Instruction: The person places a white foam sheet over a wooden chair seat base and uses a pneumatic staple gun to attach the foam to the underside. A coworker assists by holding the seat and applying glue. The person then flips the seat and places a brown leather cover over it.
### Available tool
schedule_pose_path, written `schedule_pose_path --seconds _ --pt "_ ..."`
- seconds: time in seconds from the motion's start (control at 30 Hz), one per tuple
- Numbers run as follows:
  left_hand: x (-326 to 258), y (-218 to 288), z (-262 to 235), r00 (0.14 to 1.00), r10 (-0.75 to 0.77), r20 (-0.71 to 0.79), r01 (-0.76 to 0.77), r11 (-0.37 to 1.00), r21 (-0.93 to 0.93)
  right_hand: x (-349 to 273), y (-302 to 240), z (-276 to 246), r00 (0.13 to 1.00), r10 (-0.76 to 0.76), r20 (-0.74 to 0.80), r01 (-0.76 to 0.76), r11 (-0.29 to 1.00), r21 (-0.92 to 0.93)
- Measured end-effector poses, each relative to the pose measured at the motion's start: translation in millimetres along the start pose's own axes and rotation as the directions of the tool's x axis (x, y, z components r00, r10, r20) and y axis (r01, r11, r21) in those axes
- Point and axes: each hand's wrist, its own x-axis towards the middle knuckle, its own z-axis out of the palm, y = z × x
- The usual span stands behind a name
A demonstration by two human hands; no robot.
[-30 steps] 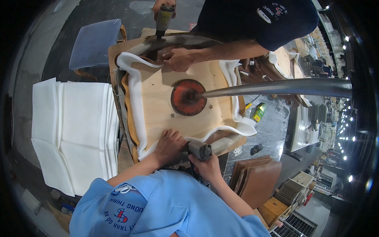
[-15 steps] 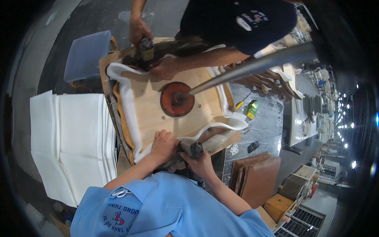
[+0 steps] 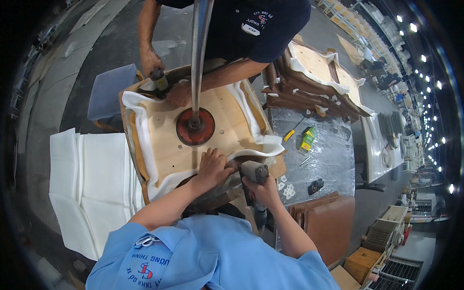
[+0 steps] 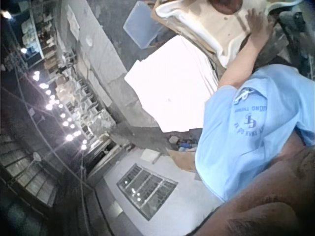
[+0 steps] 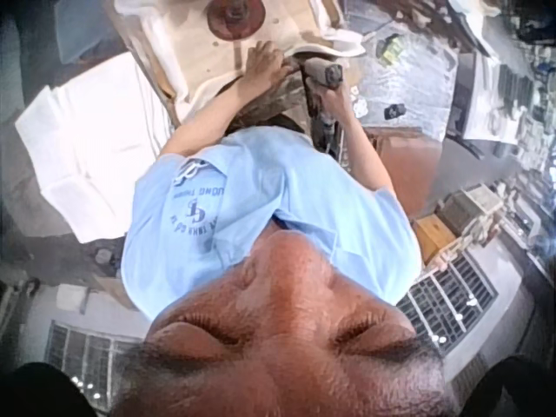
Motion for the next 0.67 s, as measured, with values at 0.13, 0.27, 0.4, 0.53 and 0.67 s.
schedule_pose_path --seconds 0.13,0.27,0.4,0.53,0.67 --pt "-2 4 5 0.999 -0.037 -0.013 0.038 0.999 0.027 13 -8 -8 0.996 0.008 0.091 -0.002 0.998 -0.066" --pt "-5 3 9 0.998 -0.043 -0.035 0.043 0.999 0.018 26 -14 -6 0.992 -0.005 0.123 0.014 0.998 -0.068" --pt "-5 1 16 0.992 -0.106 -0.063 0.104 0.994 -0.036 33 -22 -3 0.991 0.017 0.136 0.000 0.992 -0.125" --pt "-3 0 22 0.988 -0.141 -0.070 0.139 0.990 -0.035 37 -29 1 0.987 0.055 0.151 -0.029 0.984 -0.175" --pt "-2 -3 23 0.983 -0.175 -0.054 0.173 0.984 -0.041 45 -36 10 0.987 0.082 0.139 -0.051 0.975 -0.217"
